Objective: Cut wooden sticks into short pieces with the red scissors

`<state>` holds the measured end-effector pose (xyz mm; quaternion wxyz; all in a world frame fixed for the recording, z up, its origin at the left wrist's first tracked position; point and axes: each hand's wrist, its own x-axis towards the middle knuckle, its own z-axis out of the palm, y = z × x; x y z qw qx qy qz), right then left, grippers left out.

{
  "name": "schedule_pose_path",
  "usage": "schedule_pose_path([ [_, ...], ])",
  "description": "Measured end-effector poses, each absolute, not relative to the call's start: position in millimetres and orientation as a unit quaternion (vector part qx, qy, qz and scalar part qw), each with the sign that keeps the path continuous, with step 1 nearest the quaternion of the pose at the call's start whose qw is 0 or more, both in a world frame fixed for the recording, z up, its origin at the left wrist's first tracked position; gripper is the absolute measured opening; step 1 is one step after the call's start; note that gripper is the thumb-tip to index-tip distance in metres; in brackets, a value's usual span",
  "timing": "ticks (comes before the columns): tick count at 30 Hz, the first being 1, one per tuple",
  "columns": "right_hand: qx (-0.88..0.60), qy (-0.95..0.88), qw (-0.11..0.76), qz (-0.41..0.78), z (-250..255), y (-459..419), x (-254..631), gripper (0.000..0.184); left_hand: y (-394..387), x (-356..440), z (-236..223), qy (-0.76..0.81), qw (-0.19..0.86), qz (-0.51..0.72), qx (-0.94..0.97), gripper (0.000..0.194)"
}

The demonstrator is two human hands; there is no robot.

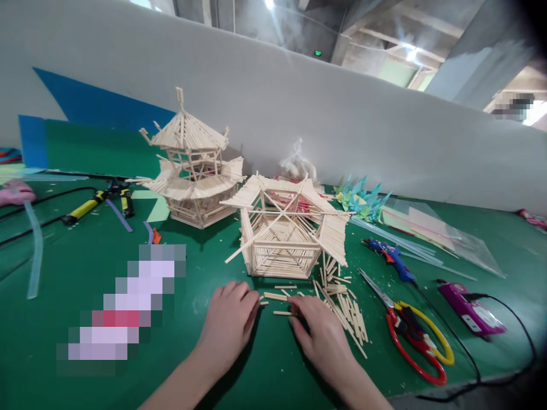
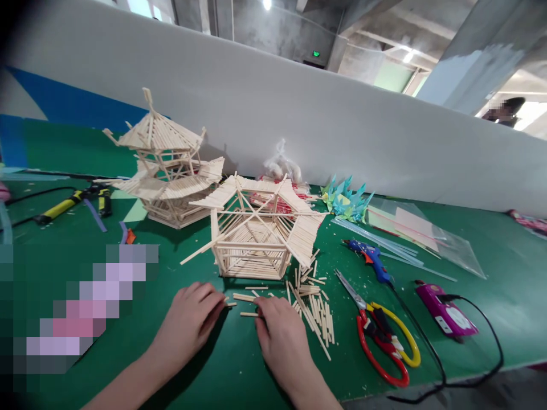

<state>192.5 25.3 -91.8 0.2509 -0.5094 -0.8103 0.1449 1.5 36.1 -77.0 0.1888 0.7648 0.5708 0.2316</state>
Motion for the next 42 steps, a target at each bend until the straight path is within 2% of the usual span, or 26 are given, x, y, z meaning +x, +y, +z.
schedule_pose_path([
  [4,-0.495,-0.835,0.200,0.133,-91,30,186,0.024,39,7,-88,0.541,0.112,0.156,0.819,0.026],
  [7,-0.492,-0.839,0.195,0.127,-91,36,185,0.024,40,9,-93,0.527,0.078,0.124,0.837,0.026],
  [14,-0.520,-0.816,0.230,0.107,-89,39,199,0.021,46,22,-96,0.503,0.040,0.114,0.856,0.023],
  [21,-0.653,-0.710,0.261,0.046,-86,43,267,0.021,54,26,-98,0.498,0.052,0.138,0.854,0.024],
  [28,-0.699,-0.685,0.203,0.020,-60,62,309,0.022,56,24,-110,0.493,0.084,0.189,0.845,0.024],
  [35,-0.688,-0.711,0.140,0.020,-45,143,315,0.020,54,19,-108,0.482,0.069,0.266,0.832,0.015],
  [42,-0.697,-0.714,0.044,0.048,-45,209,305,0.024,55,15,-111,0.454,0.035,0.340,0.823,0.016],
])
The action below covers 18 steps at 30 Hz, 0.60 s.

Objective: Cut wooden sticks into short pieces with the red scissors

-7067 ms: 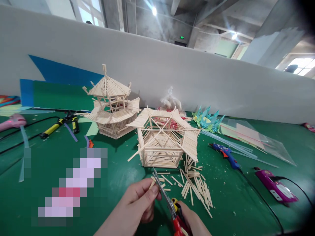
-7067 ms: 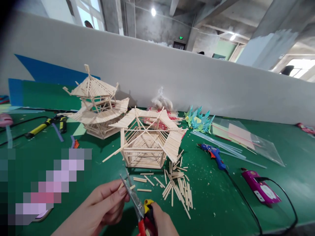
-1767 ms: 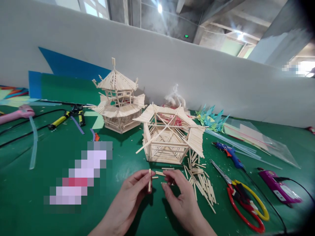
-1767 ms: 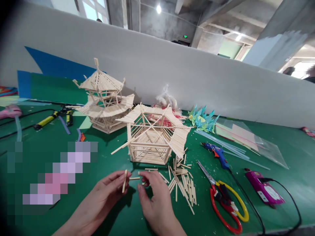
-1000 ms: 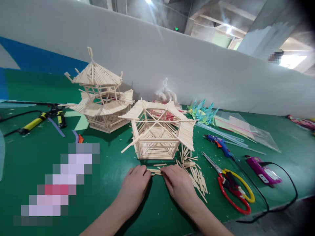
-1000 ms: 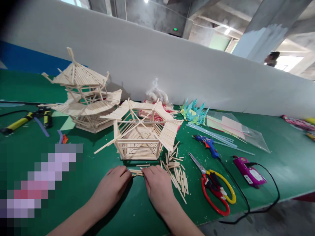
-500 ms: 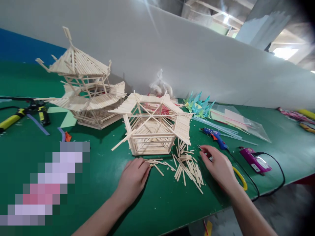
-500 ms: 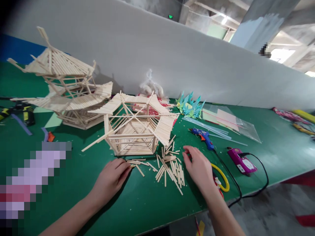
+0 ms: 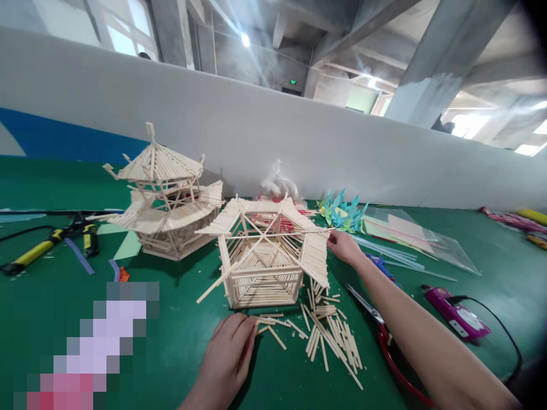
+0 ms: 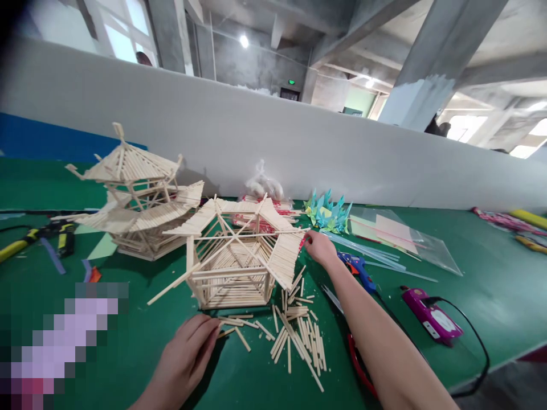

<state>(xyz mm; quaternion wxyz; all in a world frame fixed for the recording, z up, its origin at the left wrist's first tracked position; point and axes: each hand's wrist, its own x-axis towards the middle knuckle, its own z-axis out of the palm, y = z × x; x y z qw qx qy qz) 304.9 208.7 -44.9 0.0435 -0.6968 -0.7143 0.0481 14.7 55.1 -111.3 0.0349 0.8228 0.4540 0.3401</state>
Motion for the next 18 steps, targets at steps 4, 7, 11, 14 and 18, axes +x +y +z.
schedule_pose_path([
  [4,-0.683,-0.721,-0.055,0.099,-42,197,297,0.022,55,14,-114,0.444,0.043,0.357,0.820,0.015],
  [7,-0.652,-0.742,-0.103,0.121,-36,160,291,0.019,54,15,-114,0.444,0.054,0.361,0.818,0.014],
  [11,-0.593,-0.789,-0.095,0.129,-35,109,272,0.011,55,17,-113,0.444,0.067,0.357,0.819,0.014],
  [14,-0.582,-0.802,-0.082,0.105,-42,93,255,0.014,54,17,-114,0.446,0.068,0.354,0.819,0.012],
  [18,-0.580,-0.804,-0.097,0.089,-53,99,242,0.015,54,17,-115,0.448,0.067,0.346,0.822,0.011],
])
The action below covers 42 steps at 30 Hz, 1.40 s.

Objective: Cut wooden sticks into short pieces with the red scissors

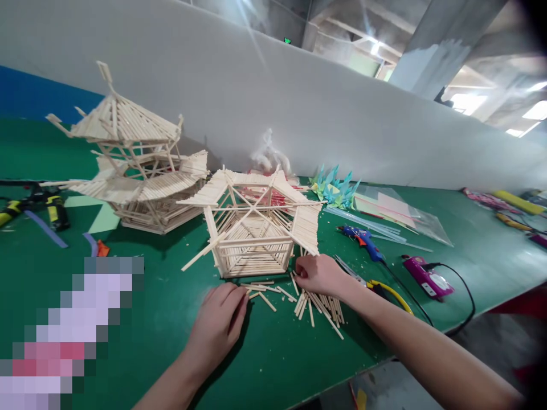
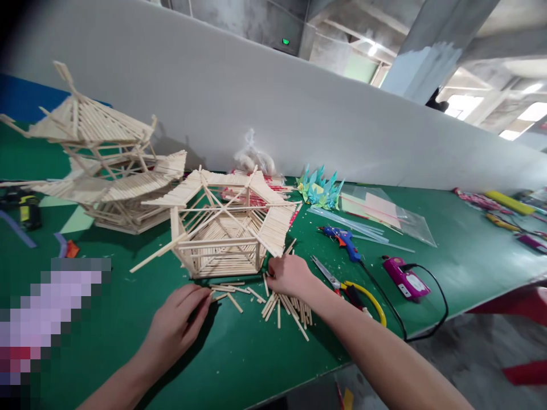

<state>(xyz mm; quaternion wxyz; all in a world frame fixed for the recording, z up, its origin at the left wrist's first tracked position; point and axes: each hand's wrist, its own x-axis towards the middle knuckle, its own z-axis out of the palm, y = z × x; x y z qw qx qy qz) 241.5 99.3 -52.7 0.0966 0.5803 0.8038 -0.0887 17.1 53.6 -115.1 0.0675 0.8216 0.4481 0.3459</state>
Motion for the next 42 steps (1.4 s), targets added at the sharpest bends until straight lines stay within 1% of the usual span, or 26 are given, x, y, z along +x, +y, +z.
schedule_pose_path([
  [4,0.581,0.798,0.128,-0.095,-58,110,240,0.019,53,17,-115,0.445,0.068,0.344,0.824,0.011],
  [12,0.576,0.791,0.153,-0.135,-56,116,249,0.018,54,18,-113,0.450,0.066,0.344,0.821,0.012],
  [18,0.599,0.770,0.179,-0.127,-54,118,236,0.021,53,18,-112,0.452,0.068,0.343,0.821,0.012],
  [21,0.611,0.761,0.176,-0.129,-56,121,227,0.023,53,18,-112,0.451,0.068,0.342,0.821,0.012],
  [24,0.620,0.756,0.150,-0.143,-57,123,228,0.021,53,17,-112,0.453,0.065,0.342,0.821,0.013],
  [27,0.637,0.749,0.091,-0.159,-58,123,240,0.017,52,17,-110,0.456,0.063,0.340,0.820,0.013],
  [29,0.649,0.740,0.029,-0.172,-59,123,252,0.017,52,17,-109,0.458,0.062,0.339,0.819,0.013],
  [32,0.659,0.721,-0.088,-0.195,-61,123,271,0.019,52,17,-108,0.461,0.062,0.339,0.818,0.014],
  [36,0.651,0.669,-0.256,-0.251,-69,121,287,0.017,52,17,-110,0.461,0.064,0.345,0.815,0.014],
  [42,0.585,0.520,-0.502,-0.368,-75,118,302,0.019,51,17,-109,0.464,0.081,0.364,0.804,0.013],
])
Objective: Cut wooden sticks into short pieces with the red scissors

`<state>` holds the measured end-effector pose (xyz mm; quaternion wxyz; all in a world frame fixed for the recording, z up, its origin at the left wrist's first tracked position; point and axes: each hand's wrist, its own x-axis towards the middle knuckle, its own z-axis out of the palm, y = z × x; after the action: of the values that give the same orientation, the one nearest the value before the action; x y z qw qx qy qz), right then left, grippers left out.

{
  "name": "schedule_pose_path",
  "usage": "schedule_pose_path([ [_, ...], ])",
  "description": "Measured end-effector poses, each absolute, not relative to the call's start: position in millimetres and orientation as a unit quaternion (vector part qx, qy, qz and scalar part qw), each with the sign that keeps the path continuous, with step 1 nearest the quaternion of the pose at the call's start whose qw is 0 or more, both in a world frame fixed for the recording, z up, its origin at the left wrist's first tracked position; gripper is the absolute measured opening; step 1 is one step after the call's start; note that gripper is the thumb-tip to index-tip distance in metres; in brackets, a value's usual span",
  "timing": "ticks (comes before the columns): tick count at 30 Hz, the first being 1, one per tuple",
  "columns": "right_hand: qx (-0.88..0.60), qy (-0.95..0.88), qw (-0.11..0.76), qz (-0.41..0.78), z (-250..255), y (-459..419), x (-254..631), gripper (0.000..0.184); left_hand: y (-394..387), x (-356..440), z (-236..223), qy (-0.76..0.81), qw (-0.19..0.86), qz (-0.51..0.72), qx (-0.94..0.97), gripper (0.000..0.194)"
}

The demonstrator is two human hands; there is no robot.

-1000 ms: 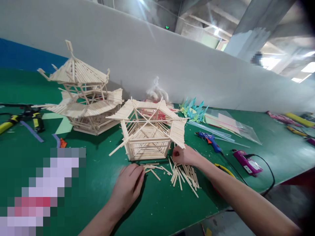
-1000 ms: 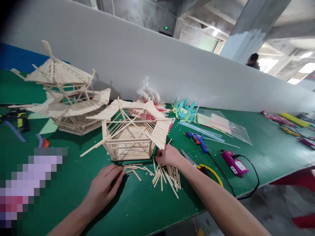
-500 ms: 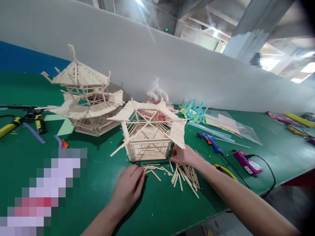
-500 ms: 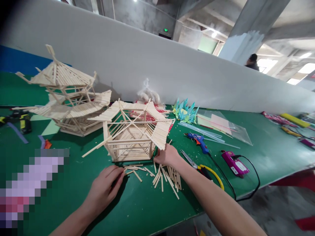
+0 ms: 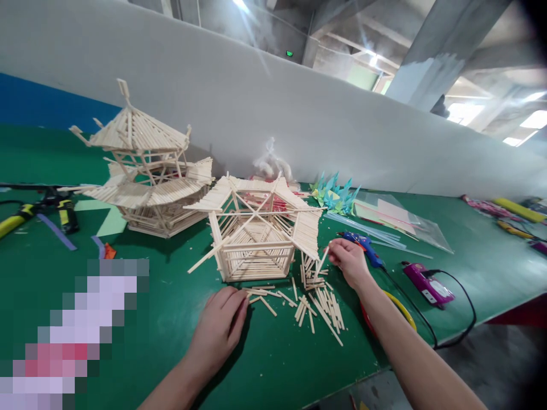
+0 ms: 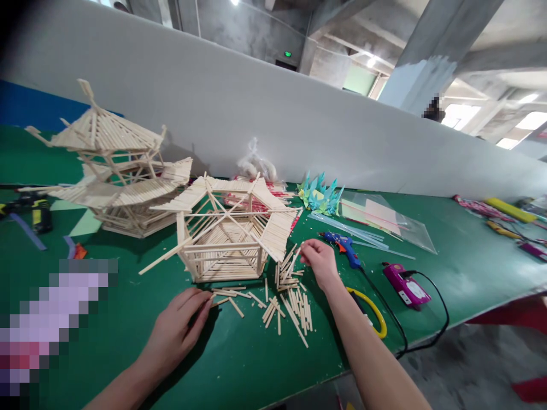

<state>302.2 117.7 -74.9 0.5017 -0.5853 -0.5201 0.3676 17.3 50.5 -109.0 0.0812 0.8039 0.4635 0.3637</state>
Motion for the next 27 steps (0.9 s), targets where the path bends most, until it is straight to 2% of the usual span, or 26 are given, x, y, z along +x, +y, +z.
schedule_pose_path([
  [5,-0.495,-0.374,0.664,0.418,-61,113,316,0.018,51,14,-107,0.475,0.101,0.399,0.778,0.014],
  [8,-0.444,-0.329,0.704,0.446,-44,104,320,0.024,49,12,-106,0.483,0.111,0.427,0.756,0.014],
  [11,-0.405,-0.313,0.719,0.470,-28,88,315,0.018,43,16,-97,0.500,0.132,0.455,0.725,0.014],
  [15,-0.402,-0.346,0.660,0.532,-17,61,283,0.013,33,31,-65,0.536,0.205,0.468,0.672,0.016],
  [18,-0.419,-0.454,0.533,0.579,-18,48,250,0.011,28,45,-42,0.525,0.482,0.456,0.534,0.013],
  [21,-0.422,-0.555,0.436,0.569,-21,45,224,0.012,24,53,-31,0.478,0.630,0.435,0.430,0.014],
  [27,-0.399,-0.591,0.403,0.574,-27,44,199,0.012,13,58,-31,0.435,0.721,0.429,0.326,0.014],
])
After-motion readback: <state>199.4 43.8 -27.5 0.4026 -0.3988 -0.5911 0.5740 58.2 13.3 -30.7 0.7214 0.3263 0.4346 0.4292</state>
